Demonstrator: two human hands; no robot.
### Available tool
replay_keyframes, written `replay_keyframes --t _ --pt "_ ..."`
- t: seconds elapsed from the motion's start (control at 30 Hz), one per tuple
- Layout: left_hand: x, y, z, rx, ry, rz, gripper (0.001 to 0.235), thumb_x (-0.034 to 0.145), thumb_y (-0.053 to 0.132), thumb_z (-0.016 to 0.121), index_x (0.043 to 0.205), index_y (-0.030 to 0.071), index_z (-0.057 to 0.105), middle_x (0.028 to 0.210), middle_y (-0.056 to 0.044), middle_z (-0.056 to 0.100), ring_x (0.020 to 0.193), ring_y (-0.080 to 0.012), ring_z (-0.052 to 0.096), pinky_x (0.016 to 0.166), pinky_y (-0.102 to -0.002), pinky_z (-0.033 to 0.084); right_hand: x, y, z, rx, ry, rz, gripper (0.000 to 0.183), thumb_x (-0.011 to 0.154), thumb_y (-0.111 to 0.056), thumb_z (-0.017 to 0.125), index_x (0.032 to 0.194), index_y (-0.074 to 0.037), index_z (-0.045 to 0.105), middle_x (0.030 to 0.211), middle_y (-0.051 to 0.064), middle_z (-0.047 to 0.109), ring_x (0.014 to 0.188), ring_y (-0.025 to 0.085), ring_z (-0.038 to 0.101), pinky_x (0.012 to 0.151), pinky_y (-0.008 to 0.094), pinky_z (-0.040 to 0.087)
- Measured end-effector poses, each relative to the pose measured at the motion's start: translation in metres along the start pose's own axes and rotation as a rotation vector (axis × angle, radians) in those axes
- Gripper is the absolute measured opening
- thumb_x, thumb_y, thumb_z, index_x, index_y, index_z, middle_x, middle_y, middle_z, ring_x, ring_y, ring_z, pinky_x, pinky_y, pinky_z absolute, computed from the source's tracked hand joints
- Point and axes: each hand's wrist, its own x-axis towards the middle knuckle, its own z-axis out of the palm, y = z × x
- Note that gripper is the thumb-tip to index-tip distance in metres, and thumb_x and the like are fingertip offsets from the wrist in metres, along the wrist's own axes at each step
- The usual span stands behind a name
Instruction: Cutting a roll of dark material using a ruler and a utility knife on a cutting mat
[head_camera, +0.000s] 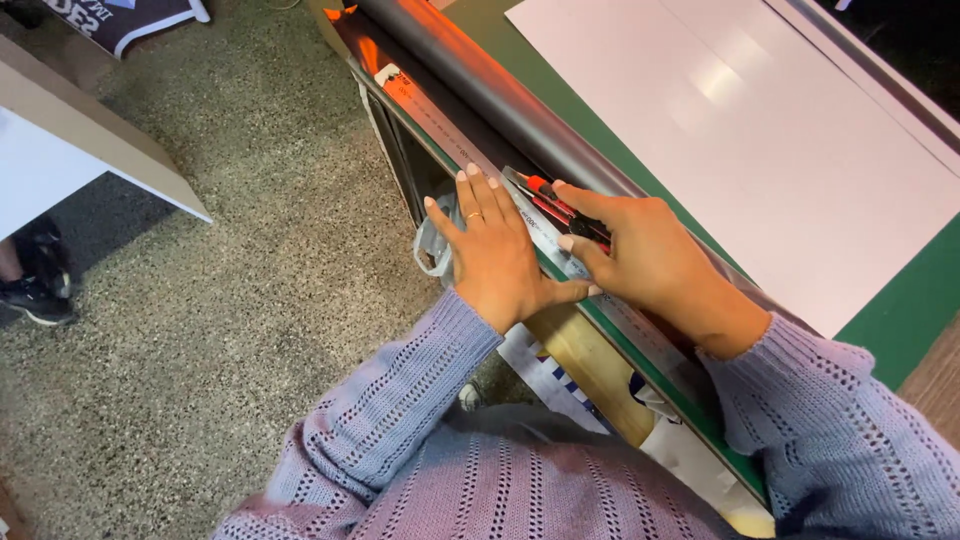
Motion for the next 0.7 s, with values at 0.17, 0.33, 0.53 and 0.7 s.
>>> replay_keyframes --t 0.17,0.33,0.53,0.7 --pt "0.001 0.0 -0.01 0.037 -0.069 0.007 0.165 0.054 0.115 0.046 0.157 -0.01 0.015 0.164 -0.037 0.012 0.154 -0.051 0.006 0.109 -0.085 0.007 0.001 -0.009 0.0 0.02 -0.027 0.029 0.057 0.09 -0.024 0.067 0.147 -0.018 0.059 0.11 0.002 0.079 0.059 0.025 0.065 0.069 0.04 0.051" --pt "0.0 0.002 -0.015 0.084 -0.004 -0.022 0.137 0.064 0.091 0.04 0.156 -0.01 0.025 0.163 -0.036 0.022 0.153 -0.0498 0.015 0.112 -0.082 0.008 0.002 -0.013 -0.001 -0.17 -0.077 -0.081 0.067 0.085 -0.016 0.06 0.152 -0.016 0.053 0.084 0.027 0.073 0.071 0.048 0.066 0.059 0.054 0.046" --pt "0.001 0.002 -0.01 0.1 0.025 -0.018 0.169 0.044 0.118 0.047 0.156 -0.007 0.028 0.162 -0.035 0.026 0.152 -0.0486 0.02 0.112 -0.081 0.01 -0.015 -0.01 -0.006 -0.2 -0.111 -0.098 0.075 0.083 -0.015 0.062 0.157 -0.019 0.046 0.083 0.024 0.07 0.076 0.047 0.066 0.063 0.053 0.047" --pt "0.006 -0.001 -0.022 0.099 -0.128 0.016 0.177 0.046 0.125 0.04 0.157 -0.01 0.017 0.164 -0.038 0.011 0.154 -0.0513 0.006 0.11 -0.083 0.006 -0.042 -0.013 -0.02 -0.21 -0.147 -0.05 0.066 0.088 -0.018 0.06 0.153 -0.022 0.047 0.082 0.022 0.069 0.073 0.047 0.065 0.061 0.055 0.046"
